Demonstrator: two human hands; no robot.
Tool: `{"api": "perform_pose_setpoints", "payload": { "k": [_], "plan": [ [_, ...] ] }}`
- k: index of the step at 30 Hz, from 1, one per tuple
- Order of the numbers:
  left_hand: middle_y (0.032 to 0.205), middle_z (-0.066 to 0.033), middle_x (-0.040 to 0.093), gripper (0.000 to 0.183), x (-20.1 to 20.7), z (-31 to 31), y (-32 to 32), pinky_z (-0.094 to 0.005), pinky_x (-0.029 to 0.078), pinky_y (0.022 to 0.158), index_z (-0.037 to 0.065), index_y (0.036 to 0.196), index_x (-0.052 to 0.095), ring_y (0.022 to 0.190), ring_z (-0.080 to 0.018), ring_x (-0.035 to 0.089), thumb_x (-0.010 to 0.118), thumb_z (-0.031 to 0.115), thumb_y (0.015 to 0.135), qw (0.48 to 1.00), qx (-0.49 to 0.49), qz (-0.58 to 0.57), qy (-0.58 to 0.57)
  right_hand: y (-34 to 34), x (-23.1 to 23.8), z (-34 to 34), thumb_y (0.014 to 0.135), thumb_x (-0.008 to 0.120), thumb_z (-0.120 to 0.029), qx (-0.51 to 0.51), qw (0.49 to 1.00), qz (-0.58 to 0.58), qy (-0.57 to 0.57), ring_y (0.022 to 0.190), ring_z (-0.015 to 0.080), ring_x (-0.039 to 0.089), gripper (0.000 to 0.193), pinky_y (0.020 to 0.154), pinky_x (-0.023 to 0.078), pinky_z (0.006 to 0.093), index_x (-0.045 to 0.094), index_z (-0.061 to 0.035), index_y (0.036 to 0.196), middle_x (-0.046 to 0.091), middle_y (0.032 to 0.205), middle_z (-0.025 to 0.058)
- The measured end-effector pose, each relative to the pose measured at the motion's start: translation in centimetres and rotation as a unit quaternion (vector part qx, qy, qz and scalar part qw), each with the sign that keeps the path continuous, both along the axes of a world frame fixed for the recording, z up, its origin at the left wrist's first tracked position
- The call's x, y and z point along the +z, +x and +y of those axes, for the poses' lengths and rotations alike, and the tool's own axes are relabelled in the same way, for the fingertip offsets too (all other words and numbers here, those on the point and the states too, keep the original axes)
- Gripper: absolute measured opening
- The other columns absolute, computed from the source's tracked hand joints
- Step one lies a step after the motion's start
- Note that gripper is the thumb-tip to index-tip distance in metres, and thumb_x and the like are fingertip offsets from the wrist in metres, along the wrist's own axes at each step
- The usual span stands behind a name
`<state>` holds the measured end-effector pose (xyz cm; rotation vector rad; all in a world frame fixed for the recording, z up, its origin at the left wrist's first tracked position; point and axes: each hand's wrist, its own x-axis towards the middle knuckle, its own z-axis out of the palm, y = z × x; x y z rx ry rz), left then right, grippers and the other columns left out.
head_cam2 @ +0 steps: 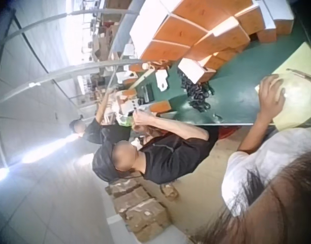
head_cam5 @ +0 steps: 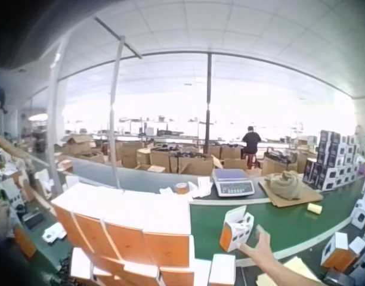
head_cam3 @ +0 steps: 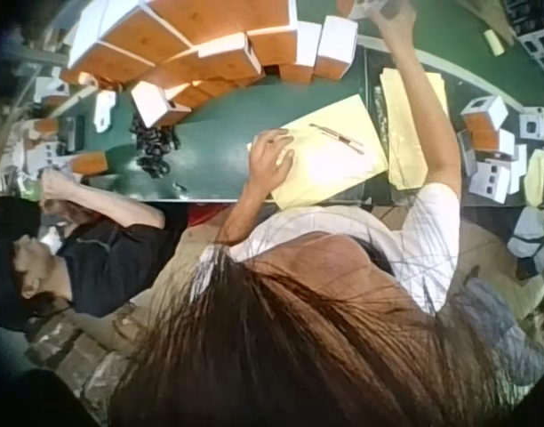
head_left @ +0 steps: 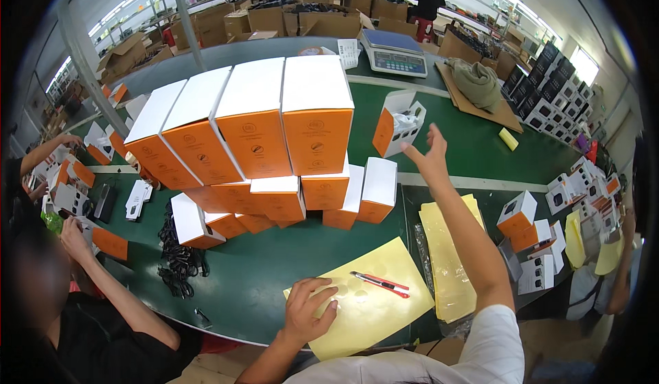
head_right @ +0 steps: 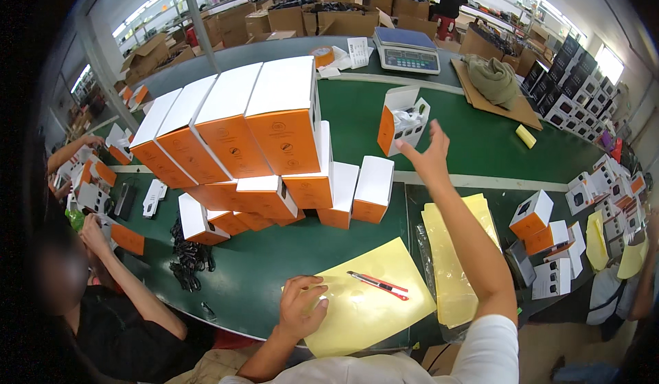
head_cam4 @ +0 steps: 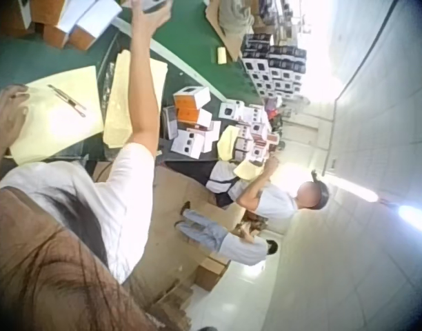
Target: The recorder is applying stickers to white electronic device boxes and placing them into orange outer packaging on an assembly line.
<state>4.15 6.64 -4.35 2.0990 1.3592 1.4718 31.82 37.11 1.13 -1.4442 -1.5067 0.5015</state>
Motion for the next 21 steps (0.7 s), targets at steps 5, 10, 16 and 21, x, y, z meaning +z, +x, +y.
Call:
{"api": "perform_pose_setpoints", "payload": {
  "k": [5,10,16,21],
  "plan": [
    [0.118,-0.0129,0.07,0.032,-0.1,-0.3,0.5,-0.0424,0.055,0.085,0.007,0.109,0.075,0.101,-0.0342,0.066,0.08,0.008,0.078,1.0,0.001,0.005,-0.017,1.2,-6.7,8.5,0.061,0.097,-0.045,-0.082,0.972,-0.215,0.048,0.14,0.0467,0.039,0.155,0.118,0.036,0.0485,-0.01,-0.0077,0.167,0.034,0.153,0.0305],
    [0.12,-0.0119,0.069,0.034,-0.3,-0.6,0.4,-0.0429,0.053,0.09,0.009,0.112,0.075,0.105,-0.0328,0.065,0.08,0.012,0.079,0.999,-0.017,0.025,-0.021,0.7,-5.1,6.9,0.065,0.096,-0.027,-0.034,0.992,-0.035,0.117,0.135,0.0485,0.043,0.146,0.118,0.037,0.0485,-0.006,-0.0044,0.167,0.039,0.147,0.0354],
    [0.143,-0.0105,0.056,0.053,0.0,-1.1,0.0,-0.0504,0.037,0.108,0.014,0.13,0.067,0.132,-0.0307,0.049,0.078,0.041,0.086,0.955,-0.151,0.223,-0.122,4.4,4.0,-3.4,0.071,0.096,-0.03,-0.011,0.982,-0.003,0.19,0.144,0.0381,0.042,0.142,0.116,0.04,0.0499,-0.005,-0.007,0.168,0.031,0.16,0.0284],
    [0.155,-0.0092,0.051,0.051,-0.2,-1.2,-1.3,-0.0524,0.035,0.112,0.017,0.132,0.068,0.142,-0.0322,0.044,0.075,0.042,0.089,0.934,-0.128,0.316,-0.104,2.0,6.9,-21.3,0.069,0.098,-0.035,0.113,0.981,0.11,0.112,0.145,0.0354,0.043,0.149,0.118,0.039,0.0486,-0.01,-0.0113,0.168,0.035,0.159,0.0242]
  ]
}}
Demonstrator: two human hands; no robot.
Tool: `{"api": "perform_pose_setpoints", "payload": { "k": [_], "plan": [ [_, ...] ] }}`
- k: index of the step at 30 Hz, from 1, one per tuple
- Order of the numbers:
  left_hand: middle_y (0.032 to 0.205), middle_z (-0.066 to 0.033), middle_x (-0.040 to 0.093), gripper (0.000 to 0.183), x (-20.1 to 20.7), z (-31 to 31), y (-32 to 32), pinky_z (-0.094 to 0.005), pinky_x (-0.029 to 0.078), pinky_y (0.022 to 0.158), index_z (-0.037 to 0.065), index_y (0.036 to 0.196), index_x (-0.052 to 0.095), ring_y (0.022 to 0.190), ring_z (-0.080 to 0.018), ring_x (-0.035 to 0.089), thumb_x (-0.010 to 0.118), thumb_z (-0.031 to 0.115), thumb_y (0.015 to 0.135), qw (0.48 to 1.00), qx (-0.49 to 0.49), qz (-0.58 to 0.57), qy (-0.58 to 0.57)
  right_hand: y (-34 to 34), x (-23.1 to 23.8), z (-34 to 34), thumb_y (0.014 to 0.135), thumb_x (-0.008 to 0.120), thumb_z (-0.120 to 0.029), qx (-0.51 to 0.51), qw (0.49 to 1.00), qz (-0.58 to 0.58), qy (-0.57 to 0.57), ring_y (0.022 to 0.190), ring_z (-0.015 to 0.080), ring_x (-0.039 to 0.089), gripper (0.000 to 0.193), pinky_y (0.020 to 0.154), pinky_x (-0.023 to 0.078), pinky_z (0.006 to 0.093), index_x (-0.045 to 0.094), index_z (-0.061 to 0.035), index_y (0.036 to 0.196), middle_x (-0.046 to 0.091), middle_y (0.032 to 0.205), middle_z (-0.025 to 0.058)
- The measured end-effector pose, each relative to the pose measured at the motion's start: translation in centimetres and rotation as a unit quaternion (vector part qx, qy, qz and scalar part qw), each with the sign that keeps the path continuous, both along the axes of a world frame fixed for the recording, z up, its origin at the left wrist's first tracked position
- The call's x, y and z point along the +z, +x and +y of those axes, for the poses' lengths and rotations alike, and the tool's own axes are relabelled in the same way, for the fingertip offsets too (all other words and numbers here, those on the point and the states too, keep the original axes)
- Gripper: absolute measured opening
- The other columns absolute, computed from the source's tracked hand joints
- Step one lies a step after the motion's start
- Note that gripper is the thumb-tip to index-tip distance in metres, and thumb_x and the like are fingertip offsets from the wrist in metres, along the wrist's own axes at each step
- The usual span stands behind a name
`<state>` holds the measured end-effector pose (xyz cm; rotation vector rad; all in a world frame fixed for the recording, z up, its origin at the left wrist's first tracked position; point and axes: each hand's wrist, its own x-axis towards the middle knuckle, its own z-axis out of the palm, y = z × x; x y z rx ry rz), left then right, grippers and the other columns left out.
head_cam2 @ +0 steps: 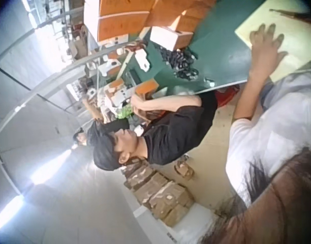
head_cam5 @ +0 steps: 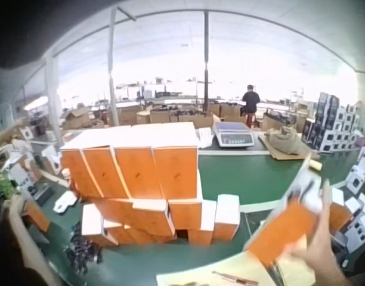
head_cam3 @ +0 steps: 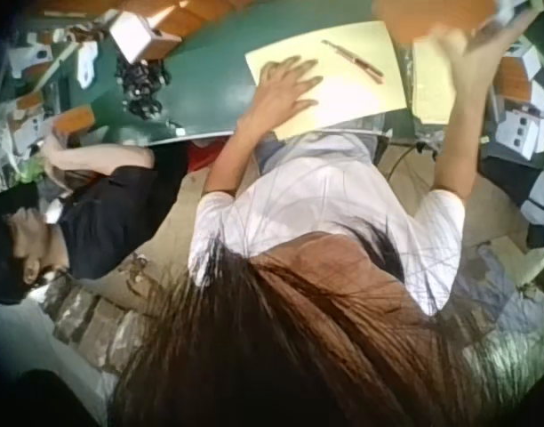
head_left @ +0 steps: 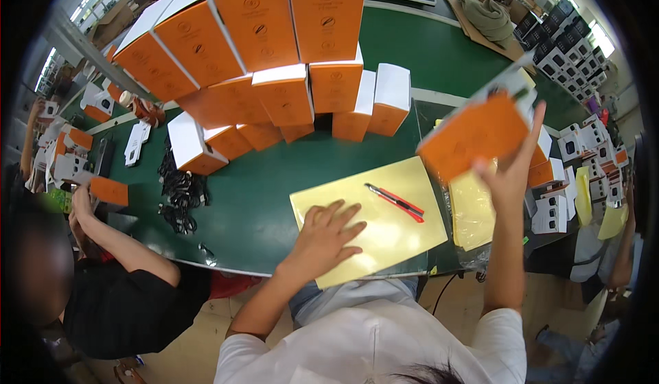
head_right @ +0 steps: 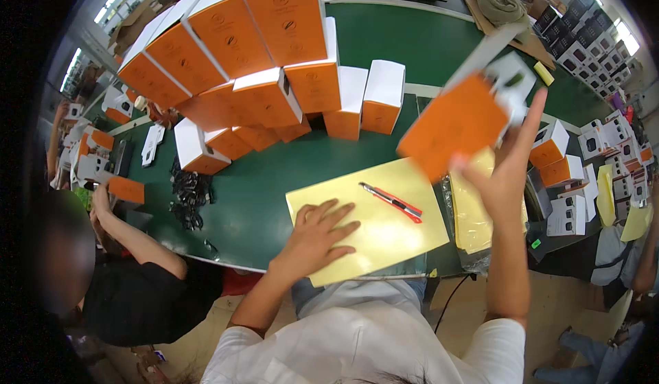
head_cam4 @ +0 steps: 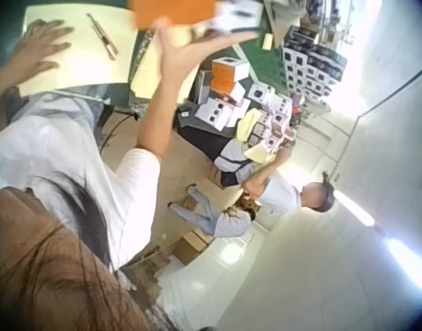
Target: The recorder is applying stickers to white electronic device boxes and placing them into orange outer packaging on an assembly line.
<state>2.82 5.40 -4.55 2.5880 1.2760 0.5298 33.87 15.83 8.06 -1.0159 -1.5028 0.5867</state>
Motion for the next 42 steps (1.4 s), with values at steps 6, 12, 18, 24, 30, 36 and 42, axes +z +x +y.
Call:
{"api": "perform_pose_setpoints", "payload": {
  "k": [6,12,18,24,30,36,42],
  "plan": [
    [0.148,-0.015,0.054,0.052,1.5,-3.2,-2.0,-0.049,0.042,0.109,0.009,0.132,0.066,0.13,-0.0341,0.056,0.078,0.037,0.09,0.971,0.063,-0.222,-0.058,-8.6,-7.8,-14.4,0.064,0.1,-0.027,0.034,0.991,-0.065,-0.111,0.147,0.0373,0.038,0.156,0.121,0.032,0.0471,-0.017,-0.0018,0.164,0.019,0.163,0.0284],
    [0.141,-0.0226,0.052,0.068,0.9,-5.9,0.4,-0.0431,0.048,0.105,0.001,0.138,0.059,0.124,-0.0361,0.058,0.088,0.026,0.082,0.898,0.08,-0.429,0.055,-10.9,-13.6,-17.2,0.072,0.097,-0.028,0.011,0.991,-0.046,-0.122,0.15,0.034,0.031,0.142,0.123,0.027,0.0468,-0.006,-0.0007,0.165,0.019,0.166,0.0208],
    [0.133,-0.0142,0.06,0.045,2.0,-5.3,1.5,-0.0465,0.048,0.1,0.008,0.125,0.068,0.12,-0.0347,0.058,0.081,0.022,0.084,0.923,0.098,-0.277,0.247,-7.1,-11.0,-13.2,0.099,0.071,-0.024,0.036,0.999,0.008,0.039,0.135,0.0334,0.052,0.049,0.115,0.04,0.0464,0.054,0.0009,0.137,0.051,0.146,0.0222],
    [0.119,-0.0047,0.067,0.035,4.4,-4.4,1.7,-0.0443,0.046,0.098,0.013,0.115,0.074,0.113,-0.0294,0.057,0.079,0.02,0.081,0.964,0.043,-0.174,0.196,-6.8,-9.6,-11.6,0.091,0.074,-0.005,0.128,0.988,-0.063,0.064,0.124,0.0333,0.06,0.026,0.108,0.048,0.0436,0.07,-0.004,0.117,0.055,0.137,0.0208],
    [0.124,-0.0066,0.063,0.047,3.5,-4.5,1.9,-0.0386,0.038,0.102,0.011,0.125,0.068,0.109,-0.0241,0.05,0.079,0.005,0.08,0.943,0.087,-0.313,0.077,-6.5,-8.7,-9.3,0.084,0.073,0.002,0.24,0.952,0.085,-0.167,0.127,0.0273,0.056,0.065,0.118,0.039,0.0418,0.051,-0.0033,0.145,0.055,0.128,0.0128],
    [0.149,-0.0123,0.04,0.1,1.0,-2.8,3.9,-0.0402,0.036,0.112,0.008,0.157,0.026,0.129,-0.0223,0.046,0.08,-0.003,0.075,0.759,0.18,-0.626,-0.013,-6.6,-7.8,-7.5,0.083,0.068,0.005,0.372,0.889,0.076,-0.256,0.146,0.0243,0.046,0.079,0.123,0.033,0.0422,0.041,-0.005,0.156,0.05,0.154,0.0154],
    [0.13,-0.0146,0.068,0.037,4.3,-2.3,1.8,-0.0377,0.05,0.104,0.004,0.116,0.075,0.123,-0.0287,0.062,0.066,-0.014,0.086,0.807,0.01,-0.563,-0.18,-5.4,-6.5,-7.7,0.091,0.073,-0.012,0.444,0.885,0.027,-0.135,0.148,0.0315,0.043,0.056,0.122,0.032,0.0453,0.053,-0.0074,0.143,0.054,0.149,0.0176]
  ]
}}
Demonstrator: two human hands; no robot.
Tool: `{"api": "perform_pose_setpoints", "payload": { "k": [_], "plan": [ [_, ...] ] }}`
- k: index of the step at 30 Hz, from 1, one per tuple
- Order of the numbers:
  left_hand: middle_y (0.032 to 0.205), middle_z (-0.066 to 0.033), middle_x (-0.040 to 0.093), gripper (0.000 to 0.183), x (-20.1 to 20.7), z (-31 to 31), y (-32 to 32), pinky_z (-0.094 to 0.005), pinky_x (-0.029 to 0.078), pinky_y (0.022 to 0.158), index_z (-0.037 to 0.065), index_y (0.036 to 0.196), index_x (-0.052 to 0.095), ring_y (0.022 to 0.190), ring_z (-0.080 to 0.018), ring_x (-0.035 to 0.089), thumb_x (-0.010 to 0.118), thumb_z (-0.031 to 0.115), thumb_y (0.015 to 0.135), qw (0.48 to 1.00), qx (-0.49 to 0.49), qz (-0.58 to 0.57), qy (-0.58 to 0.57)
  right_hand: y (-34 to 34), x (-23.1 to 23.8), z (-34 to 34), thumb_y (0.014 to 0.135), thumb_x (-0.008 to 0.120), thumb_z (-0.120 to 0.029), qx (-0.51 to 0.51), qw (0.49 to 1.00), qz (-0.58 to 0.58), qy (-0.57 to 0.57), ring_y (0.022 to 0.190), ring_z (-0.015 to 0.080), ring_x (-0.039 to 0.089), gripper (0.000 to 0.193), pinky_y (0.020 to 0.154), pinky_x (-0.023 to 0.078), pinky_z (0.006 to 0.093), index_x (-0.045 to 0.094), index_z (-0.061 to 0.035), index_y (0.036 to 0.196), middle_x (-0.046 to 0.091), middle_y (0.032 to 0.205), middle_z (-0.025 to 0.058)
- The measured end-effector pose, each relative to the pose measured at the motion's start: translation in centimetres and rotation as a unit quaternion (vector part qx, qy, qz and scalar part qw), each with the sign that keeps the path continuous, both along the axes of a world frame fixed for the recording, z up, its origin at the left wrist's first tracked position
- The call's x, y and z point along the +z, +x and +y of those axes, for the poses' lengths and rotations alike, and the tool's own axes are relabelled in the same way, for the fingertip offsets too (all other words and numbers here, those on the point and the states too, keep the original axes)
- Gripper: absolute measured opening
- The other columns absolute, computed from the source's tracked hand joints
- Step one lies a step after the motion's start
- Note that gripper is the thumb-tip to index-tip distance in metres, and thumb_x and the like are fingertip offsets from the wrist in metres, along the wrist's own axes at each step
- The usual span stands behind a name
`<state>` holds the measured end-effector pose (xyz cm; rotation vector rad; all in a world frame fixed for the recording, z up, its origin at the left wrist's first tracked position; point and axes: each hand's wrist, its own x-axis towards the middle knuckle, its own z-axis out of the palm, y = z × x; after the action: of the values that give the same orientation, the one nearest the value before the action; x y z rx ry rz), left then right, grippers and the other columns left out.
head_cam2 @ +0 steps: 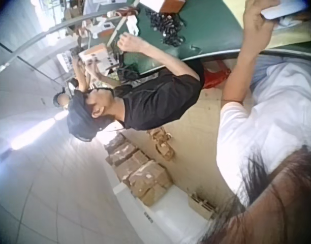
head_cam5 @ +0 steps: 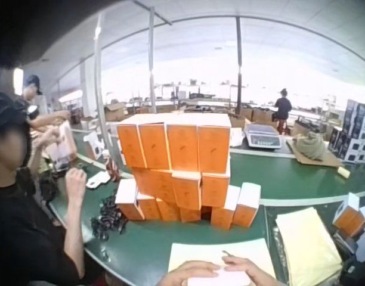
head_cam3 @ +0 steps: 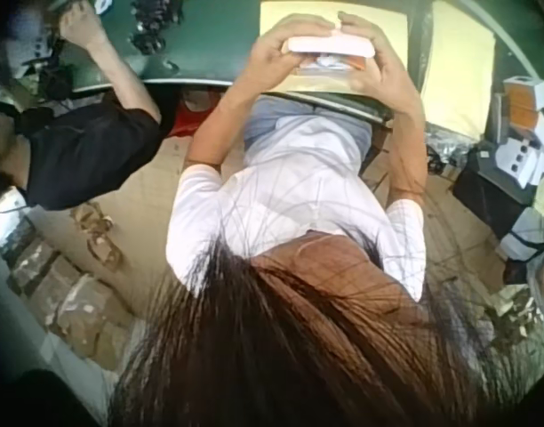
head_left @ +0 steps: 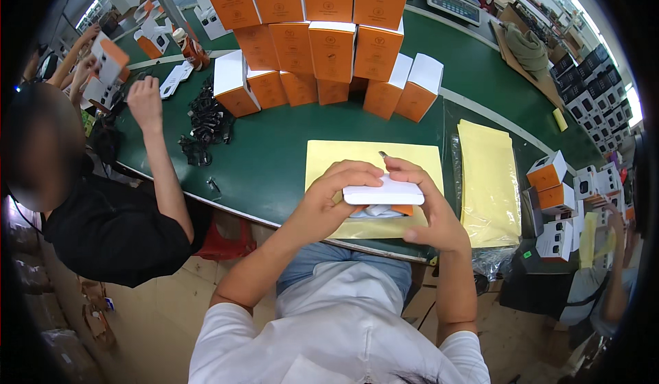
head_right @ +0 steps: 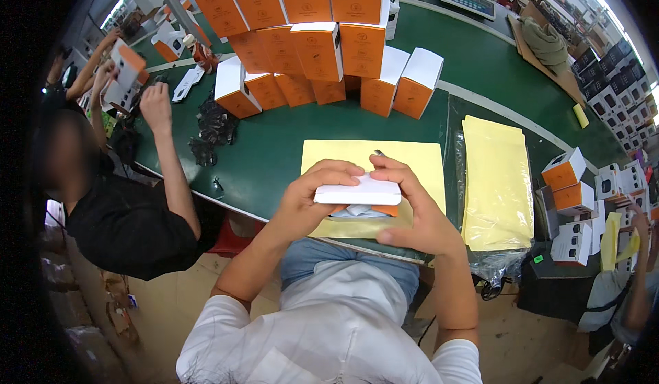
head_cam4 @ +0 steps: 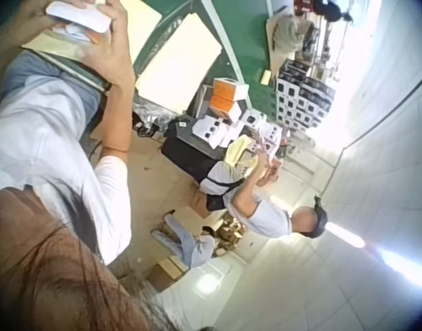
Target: The recorder is applying stickers to white electronic device boxes and placing them into orange outer packaging on an assembly line.
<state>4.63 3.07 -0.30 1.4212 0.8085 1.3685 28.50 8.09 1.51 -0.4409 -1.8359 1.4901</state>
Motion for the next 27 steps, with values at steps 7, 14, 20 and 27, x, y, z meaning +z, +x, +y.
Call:
{"api": "perform_pose_setpoints", "payload": {
  "k": [7,14,20,27],
  "plan": [
    [0.144,-0.0151,0.06,0.04,-0.5,-0.4,-1.2,-0.0404,0.045,0.109,0.007,0.124,0.073,0.13,-0.0308,0.057,0.071,-0.004,0.086,0.984,0.018,0.157,0.085,-0.8,1.1,-0.8,0.09,0.077,-0.016,-0.071,0.996,-0.062,0.002,0.141,0.0328,0.051,0.036,0.123,0.031,0.0471,0.071,-0.0062,0.124,0.061,0.142,0.0185],
    [0.148,-0.0172,0.057,0.039,-0.6,-0.3,-1.8,-0.045,0.046,0.108,0.009,0.124,0.075,0.131,-0.0348,0.058,0.079,0.011,0.085,0.972,0.009,0.191,0.139,-0.2,0.9,-0.9,0.089,0.076,-0.006,-0.091,0.985,-0.11,0.097,0.145,0.037,0.049,0.039,0.12,0.037,0.0467,0.074,-0.0082,0.128,0.058,0.149,0.0206],
    [0.141,-0.0182,0.065,0.037,-0.6,0.2,-2.1,-0.0456,0.05,0.103,0.009,0.122,0.076,0.122,-0.0377,0.063,0.079,0.015,0.085,0.948,0.027,0.239,0.21,-0.1,0.8,-1.0,0.088,0.073,-0.001,-0.091,0.976,-0.126,0.151,0.145,0.0407,0.048,0.043,0.121,0.036,0.0468,0.073,-0.0086,0.13,0.056,0.152,0.0218],
    [0.141,-0.0169,0.065,0.035,-0.1,0.0,-2.1,-0.0452,0.052,0.1,0.01,0.121,0.076,0.119,-0.0389,0.064,0.078,0.018,0.087,0.938,0.032,0.268,0.219,-0.1,0.7,-1.3,0.089,0.072,-0.002,-0.103,0.974,-0.126,0.155,0.144,0.0419,0.049,0.042,0.121,0.037,0.0474,0.072,-0.0082,0.131,0.056,0.152,0.0206]
  ]
}}
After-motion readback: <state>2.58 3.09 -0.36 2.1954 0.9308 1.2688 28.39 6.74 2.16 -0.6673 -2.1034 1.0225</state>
